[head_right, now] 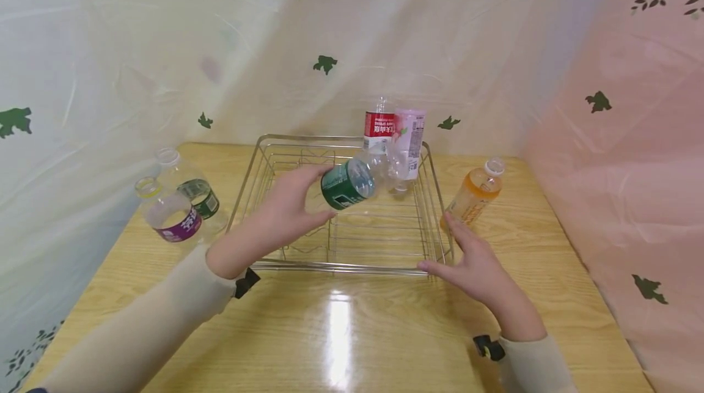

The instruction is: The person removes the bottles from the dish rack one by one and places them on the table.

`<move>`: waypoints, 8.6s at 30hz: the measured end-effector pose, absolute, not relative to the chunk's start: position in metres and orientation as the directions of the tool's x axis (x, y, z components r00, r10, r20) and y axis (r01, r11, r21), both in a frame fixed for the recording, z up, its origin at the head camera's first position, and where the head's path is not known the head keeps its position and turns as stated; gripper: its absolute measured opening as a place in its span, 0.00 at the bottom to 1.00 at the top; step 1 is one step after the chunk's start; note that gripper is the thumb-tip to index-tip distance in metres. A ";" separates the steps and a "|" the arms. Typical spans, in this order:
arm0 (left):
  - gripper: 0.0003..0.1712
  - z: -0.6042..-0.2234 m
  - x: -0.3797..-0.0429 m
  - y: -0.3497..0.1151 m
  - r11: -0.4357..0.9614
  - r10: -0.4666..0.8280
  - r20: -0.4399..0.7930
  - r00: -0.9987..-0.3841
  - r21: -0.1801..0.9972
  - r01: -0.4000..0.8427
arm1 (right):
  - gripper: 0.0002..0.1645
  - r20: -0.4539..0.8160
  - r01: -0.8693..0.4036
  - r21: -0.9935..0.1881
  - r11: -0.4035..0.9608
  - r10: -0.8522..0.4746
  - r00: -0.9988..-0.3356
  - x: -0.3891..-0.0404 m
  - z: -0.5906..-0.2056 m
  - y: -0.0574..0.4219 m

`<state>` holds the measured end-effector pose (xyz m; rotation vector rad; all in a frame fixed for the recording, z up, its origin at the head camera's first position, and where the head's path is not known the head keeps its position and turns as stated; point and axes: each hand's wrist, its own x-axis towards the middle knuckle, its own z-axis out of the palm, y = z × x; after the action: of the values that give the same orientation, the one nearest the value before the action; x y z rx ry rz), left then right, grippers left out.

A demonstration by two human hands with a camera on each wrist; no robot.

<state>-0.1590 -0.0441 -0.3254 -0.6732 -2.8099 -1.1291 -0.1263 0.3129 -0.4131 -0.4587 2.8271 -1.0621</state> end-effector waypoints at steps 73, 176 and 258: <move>0.42 -0.331 -0.107 -0.017 0.747 0.652 0.245 -0.718 -0.044 0.664 | 0.52 0.431 -0.701 -0.050 0.711 -0.618 -0.658 -0.106 -0.345 0.202; 0.76 -0.415 -0.105 -0.157 0.636 0.139 0.142 -0.980 0.746 0.198 | 0.53 0.491 -0.351 -0.715 0.605 0.077 -0.868 -0.116 -0.399 0.331; 0.76 -0.417 -0.098 -0.160 0.651 0.039 0.016 -0.999 0.758 0.038 | 0.54 0.236 -0.090 -0.843 0.531 0.215 -0.948 -0.113 -0.372 0.351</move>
<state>-0.0977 -0.1603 -0.4167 -0.0664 -2.8561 -1.3118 -0.1134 0.3513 -0.3722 0.1279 3.0139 -1.6916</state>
